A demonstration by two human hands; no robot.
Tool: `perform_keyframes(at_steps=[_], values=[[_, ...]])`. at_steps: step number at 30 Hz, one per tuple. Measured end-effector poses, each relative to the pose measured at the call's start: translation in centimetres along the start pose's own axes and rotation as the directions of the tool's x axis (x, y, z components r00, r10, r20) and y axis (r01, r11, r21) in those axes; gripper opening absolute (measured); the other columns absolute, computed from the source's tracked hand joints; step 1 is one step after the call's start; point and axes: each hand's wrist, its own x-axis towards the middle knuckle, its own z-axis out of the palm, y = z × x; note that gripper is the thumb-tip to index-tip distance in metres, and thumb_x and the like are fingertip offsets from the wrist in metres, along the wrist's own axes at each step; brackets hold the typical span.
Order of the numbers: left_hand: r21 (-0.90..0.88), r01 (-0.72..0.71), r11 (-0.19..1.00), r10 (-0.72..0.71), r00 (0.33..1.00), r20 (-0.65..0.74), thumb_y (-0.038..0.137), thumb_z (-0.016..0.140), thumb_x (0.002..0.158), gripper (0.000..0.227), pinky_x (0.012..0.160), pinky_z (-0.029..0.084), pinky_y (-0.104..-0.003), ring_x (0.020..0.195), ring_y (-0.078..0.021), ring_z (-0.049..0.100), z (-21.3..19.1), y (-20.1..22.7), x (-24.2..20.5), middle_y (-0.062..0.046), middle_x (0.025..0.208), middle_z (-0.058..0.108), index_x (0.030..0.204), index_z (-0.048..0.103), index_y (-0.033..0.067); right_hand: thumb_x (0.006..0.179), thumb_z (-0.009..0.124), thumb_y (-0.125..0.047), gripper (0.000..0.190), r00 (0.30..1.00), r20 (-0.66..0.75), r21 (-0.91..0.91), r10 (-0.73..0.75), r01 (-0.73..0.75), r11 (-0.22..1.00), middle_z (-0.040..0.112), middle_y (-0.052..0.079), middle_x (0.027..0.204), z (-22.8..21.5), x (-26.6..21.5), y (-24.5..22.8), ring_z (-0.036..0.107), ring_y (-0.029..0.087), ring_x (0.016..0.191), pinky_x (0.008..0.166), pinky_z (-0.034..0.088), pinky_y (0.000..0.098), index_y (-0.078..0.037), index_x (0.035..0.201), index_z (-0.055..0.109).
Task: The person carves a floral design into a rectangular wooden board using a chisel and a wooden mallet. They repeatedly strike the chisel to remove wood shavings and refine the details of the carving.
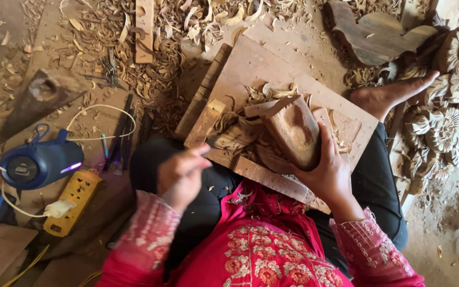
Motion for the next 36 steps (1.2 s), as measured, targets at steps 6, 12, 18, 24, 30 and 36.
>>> perform_keyframes(at_steps=[6,12,18,24,30,36], values=[[0.283,-0.260,0.923,0.261,0.965,0.036,-0.007,0.082,0.084,0.052,0.081,0.063,-0.038,0.104,-0.0331,0.074,1.8,0.2,-0.2,-0.014,0.117,0.070,0.115,0.044,0.0090,0.063,0.092,-0.032,0.115,0.999,-0.024,0.013,-0.034,0.035,0.999,0.060,0.029,0.132,-0.2,-0.1,-0.2,0.064,0.046,0.112,0.089,0.055,0.0513,-0.004,0.155,0.030],[0.300,-0.266,0.916,0.263,0.963,0.051,-0.008,0.082,0.082,0.053,0.080,0.063,-0.038,0.103,-0.0334,0.074,1.6,0.9,0.3,-0.014,0.115,0.070,0.115,0.044,0.0091,0.063,0.093,-0.032,0.114,1.000,0.003,0.003,0.011,-0.011,1.000,0.061,0.027,0.131,-0.1,-0.2,-0.2,0.065,0.045,0.111,0.089,0.055,0.0504,-0.005,0.155,0.031],[0.317,-0.264,0.911,0.252,0.965,0.080,-0.007,0.081,0.083,0.050,0.077,0.062,-0.038,0.100,-0.0332,0.075,1.4,1.0,0.4,-0.014,0.113,0.071,0.114,0.045,0.0089,0.063,0.092,-0.030,0.114,1.000,-0.004,0.022,0.008,-0.008,1.000,0.060,0.027,0.134,-0.2,-0.3,-0.2,0.064,0.045,0.113,0.090,0.055,0.0498,-0.004,0.155,0.031],[0.331,-0.258,0.908,0.243,0.966,0.086,-0.007,0.081,0.084,0.048,0.077,0.062,-0.038,0.099,-0.0321,0.075,1.3,1.4,1.1,-0.013,0.113,0.072,0.112,0.045,0.0085,0.063,0.093,-0.032,0.114,0.999,-0.028,0.013,-0.031,0.032,0.999,0.057,0.027,0.140,0.1,-0.4,0.0,0.062,0.044,0.119,0.094,0.054,0.0487,-0.003,0.155,0.031],[0.323,-0.233,0.917,0.217,0.972,0.085,-0.006,0.079,0.084,0.043,0.076,0.062,-0.038,0.097,-0.0316,0.075,1.1,1.3,1.2,-0.013,0.111,0.073,0.109,0.047,0.0079,0.063,0.092,-0.033,0.114,1.000,0.013,0.001,0.023,-0.023,1.000,0.058,0.027,0.138,0.2,-0.6,0.4,0.063,0.043,0.117,0.092,0.054,0.0488,-0.004,0.155,0.031],[0.231,-0.063,0.971,0.052,0.997,0.054,-0.004,0.078,0.090,0.033,0.075,0.063,-0.033,0.093,-0.0250,0.077,1.2,1.5,1.7,-0.011,0.109,0.074,0.098,0.049,0.0086,0.063,0.093,-0.031,0.113,1.000,-0.010,0.020,-0.004,0.005,1.000,0.060,0.023,0.136,0.0,-0.4,0.0,0.066,0.039,0.115,0.093,0.056,0.0463,-0.005,0.155,0.034]])
